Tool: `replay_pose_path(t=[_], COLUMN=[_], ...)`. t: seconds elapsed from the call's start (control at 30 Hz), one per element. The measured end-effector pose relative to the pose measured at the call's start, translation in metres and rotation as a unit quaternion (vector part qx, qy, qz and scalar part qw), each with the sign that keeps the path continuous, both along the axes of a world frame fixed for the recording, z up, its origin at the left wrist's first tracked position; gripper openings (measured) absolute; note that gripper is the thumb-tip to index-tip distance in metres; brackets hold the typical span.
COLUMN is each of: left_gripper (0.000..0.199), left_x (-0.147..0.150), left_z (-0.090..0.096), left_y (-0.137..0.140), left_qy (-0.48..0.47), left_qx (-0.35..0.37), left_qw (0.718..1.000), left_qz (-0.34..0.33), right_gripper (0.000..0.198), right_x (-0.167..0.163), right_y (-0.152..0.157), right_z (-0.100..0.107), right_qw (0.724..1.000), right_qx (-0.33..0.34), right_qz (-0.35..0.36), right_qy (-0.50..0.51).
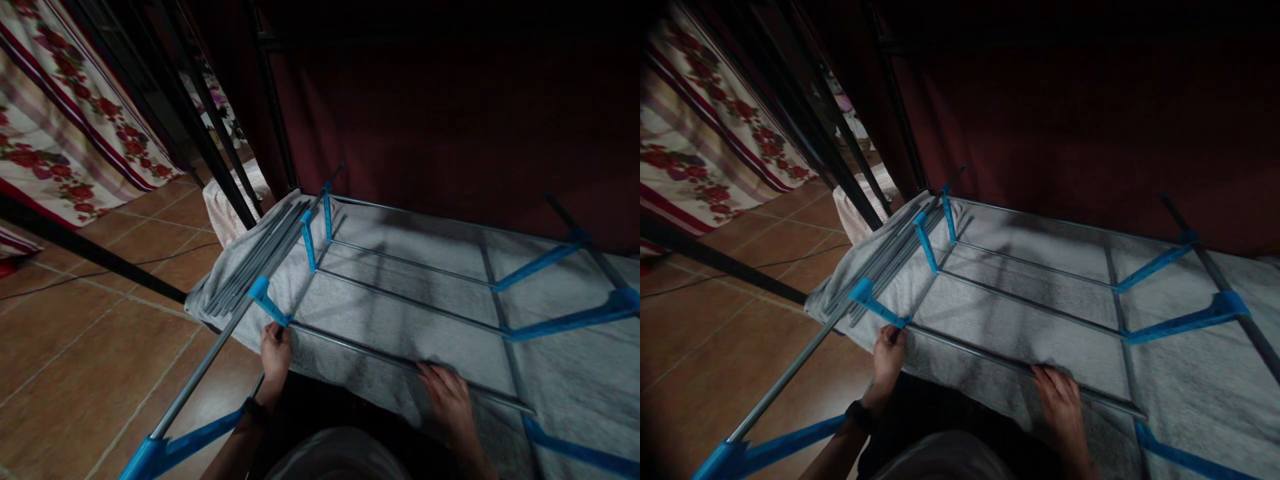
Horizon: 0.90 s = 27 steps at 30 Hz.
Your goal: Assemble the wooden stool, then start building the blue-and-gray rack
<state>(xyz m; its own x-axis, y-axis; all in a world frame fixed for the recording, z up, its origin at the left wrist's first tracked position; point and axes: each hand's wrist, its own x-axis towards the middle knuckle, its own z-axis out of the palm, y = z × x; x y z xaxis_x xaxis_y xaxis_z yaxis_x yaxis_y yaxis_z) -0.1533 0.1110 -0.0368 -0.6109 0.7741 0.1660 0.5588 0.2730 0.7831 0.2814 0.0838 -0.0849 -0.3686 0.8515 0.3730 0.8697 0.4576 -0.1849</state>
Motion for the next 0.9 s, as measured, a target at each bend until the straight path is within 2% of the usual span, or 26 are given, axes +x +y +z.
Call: replay_pose_path(t=[0.27, 0.53, 0.9], left_gripper=[0.024, 0.02, 0.025], left_x=[0.0, 0.0, 0.005], left_z=[0.002, -0.004, -0.012], left_y=[-0.001, -0.002, -0.003], left_qy=[0.015, 0.031, 0.065], left_qx=[-0.01, 0.008, 0.018], left_qw=[1.0, 0.999, 0.998], left_qz=[-0.007, -0.007, -0.004], right_gripper=[0.035, 0.035, 0.034], right_x=[-0.001, -0.006, -0.009], right_y=[-0.007, -0.006, -0.005], right_z=[0.002, 0.008, 0.008], right_qw=[1.0, 0.999, 0.999], right_qx=[-0.014, -0.029, -0.032], right_qz=[-0.002, -0.015, -0.017], right_qy=[-0.001, -0.01, -0.016])
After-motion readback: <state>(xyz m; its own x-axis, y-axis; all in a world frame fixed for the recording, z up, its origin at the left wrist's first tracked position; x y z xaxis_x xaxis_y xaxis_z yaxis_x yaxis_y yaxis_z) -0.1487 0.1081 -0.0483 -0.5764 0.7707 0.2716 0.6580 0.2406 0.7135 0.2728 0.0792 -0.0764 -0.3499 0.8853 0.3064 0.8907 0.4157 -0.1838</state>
